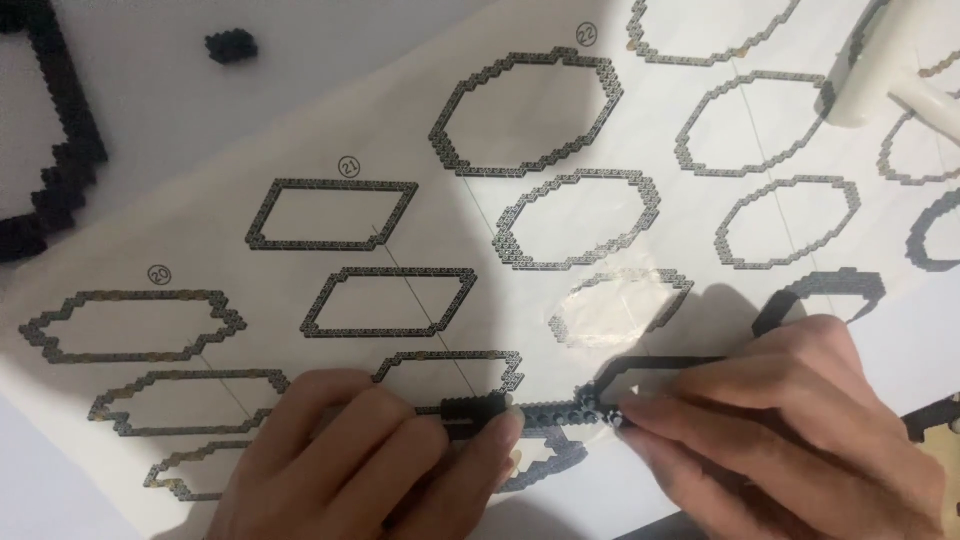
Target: Assembling a structure using small interlocking toy blocks by following a printed diagram.
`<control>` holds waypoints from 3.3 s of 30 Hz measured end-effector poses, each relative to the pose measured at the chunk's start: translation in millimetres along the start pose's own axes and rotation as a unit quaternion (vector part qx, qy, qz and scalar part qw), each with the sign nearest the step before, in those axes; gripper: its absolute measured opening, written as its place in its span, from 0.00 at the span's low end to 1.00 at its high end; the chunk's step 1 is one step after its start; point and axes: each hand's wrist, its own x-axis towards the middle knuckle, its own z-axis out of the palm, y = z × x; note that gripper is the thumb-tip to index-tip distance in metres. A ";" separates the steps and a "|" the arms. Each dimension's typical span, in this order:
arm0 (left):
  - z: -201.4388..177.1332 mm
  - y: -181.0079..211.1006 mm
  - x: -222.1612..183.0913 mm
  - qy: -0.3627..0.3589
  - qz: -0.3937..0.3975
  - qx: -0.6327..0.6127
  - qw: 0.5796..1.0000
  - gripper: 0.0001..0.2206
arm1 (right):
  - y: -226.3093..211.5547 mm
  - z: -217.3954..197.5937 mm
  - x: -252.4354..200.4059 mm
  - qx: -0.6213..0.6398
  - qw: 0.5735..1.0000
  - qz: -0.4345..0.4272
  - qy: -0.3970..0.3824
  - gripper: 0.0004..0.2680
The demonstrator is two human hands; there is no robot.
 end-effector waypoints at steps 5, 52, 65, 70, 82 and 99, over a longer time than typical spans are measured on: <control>0.2 -0.8 -0.9 -0.011 0.000 0.002 1.000 0.07 | -3.8 4.8 1.3 0.000 0.999 0.033 0.015 0.03; 1.6 -2.0 -2.8 -0.021 0.001 -0.011 1.000 0.06 | -7.0 5.4 4.1 -0.019 0.999 0.037 -0.010 0.04; 2.2 -4.1 -1.1 -0.016 0.014 -0.007 1.000 0.05 | -3.3 -1.0 0.0 -0.065 0.996 0.020 -0.058 0.05; 1.1 -1.5 -0.7 -0.024 -0.002 -0.009 1.000 0.05 | -13.0 -0.6 -2.4 -0.124 0.991 0.029 -0.051 0.03; -0.2 -1.7 -2.5 -0.040 0.007 -0.020 0.999 0.06 | -21.5 9.0 -20.4 -0.245 0.968 0.055 -0.012 0.09; -4.0 -0.5 -0.6 -0.023 0.050 0.005 0.998 0.08 | -33.6 5.9 -3.6 -0.235 0.970 0.042 0.046 0.12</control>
